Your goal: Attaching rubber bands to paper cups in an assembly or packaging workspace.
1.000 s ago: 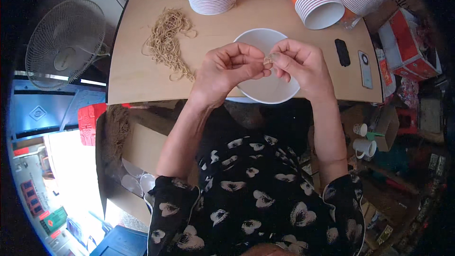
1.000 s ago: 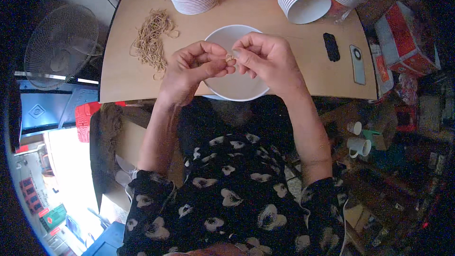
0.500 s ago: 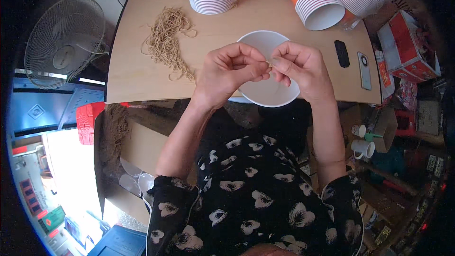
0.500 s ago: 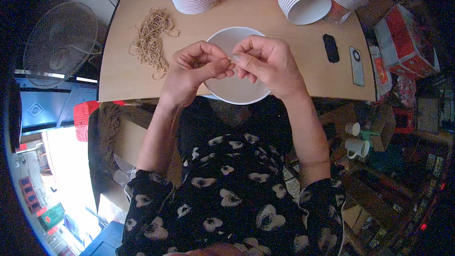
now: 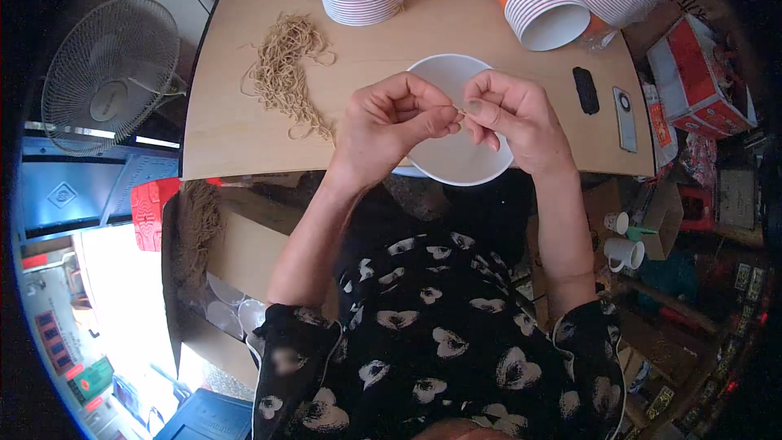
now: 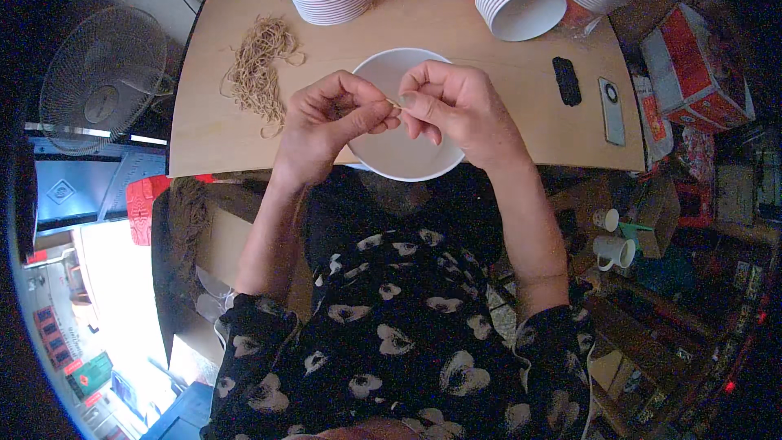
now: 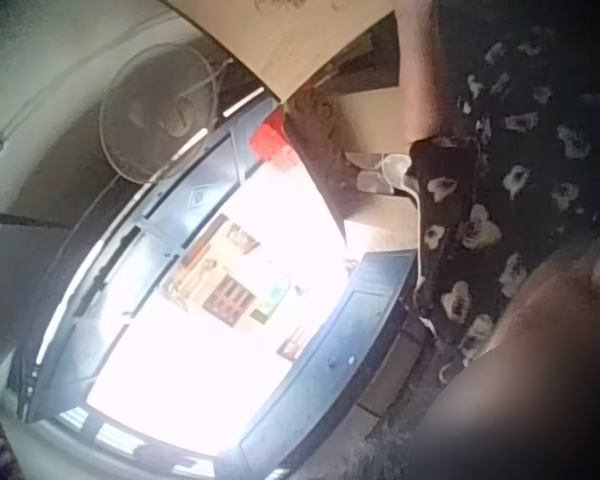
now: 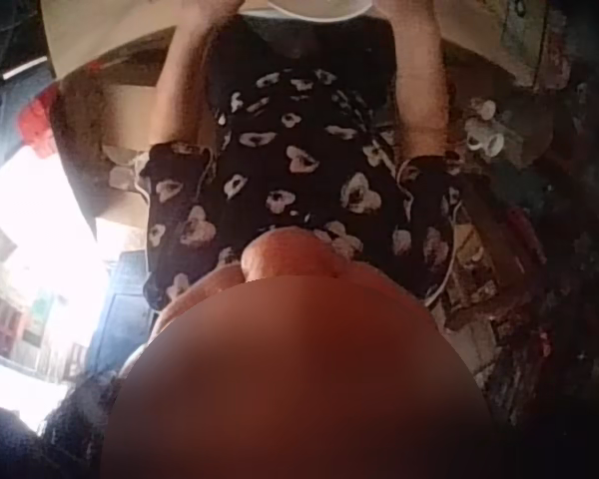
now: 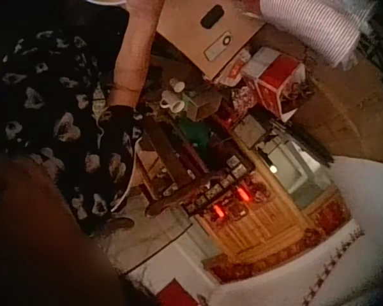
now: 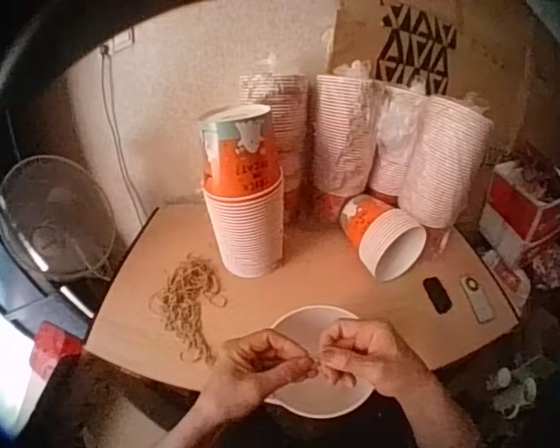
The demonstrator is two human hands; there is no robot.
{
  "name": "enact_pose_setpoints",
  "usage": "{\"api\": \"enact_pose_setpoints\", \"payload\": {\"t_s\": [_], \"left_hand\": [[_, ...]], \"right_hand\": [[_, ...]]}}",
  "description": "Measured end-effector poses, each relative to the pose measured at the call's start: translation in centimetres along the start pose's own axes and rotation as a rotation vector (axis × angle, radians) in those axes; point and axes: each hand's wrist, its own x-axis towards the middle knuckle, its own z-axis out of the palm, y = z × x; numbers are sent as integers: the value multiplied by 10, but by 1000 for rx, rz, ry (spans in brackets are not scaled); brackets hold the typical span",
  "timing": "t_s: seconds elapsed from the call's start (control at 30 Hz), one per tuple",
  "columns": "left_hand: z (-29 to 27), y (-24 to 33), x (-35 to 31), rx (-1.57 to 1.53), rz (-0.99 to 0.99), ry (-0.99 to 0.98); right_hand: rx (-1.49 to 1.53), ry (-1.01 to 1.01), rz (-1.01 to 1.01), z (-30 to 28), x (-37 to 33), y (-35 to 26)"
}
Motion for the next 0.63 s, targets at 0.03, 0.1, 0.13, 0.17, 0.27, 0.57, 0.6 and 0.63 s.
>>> {"api": "enact_pose_setpoints", "payload": {"t_s": [0.03,0.1,0.13,0.17,0.27,0.57,0.6,0.63], "left_hand": [[0,0,0,1,0,0],[2,0,0,-7,-17,17],[2,1,-1,-6,-16,18],[3,2,-1,-15,-10,31],[2,1,-1,-18,-4,41],[2,5,1,-2,-2,26],[2,5,1,4,6,16],[3,5,1,5,6,16]], "right_hand": [[12,18,-2,0,-1,1],[12,5,0,-1,-2,-1],[12,-11,2,-1,-2,-1],[12,-11,1,-1,-2,-1],[11,-5,-25,-2,-1,-2],[-153,41,-26,-1,1,-9],[-185,35,-20,-1,1,-10],[-217,28,-14,0,1,-10]]}}
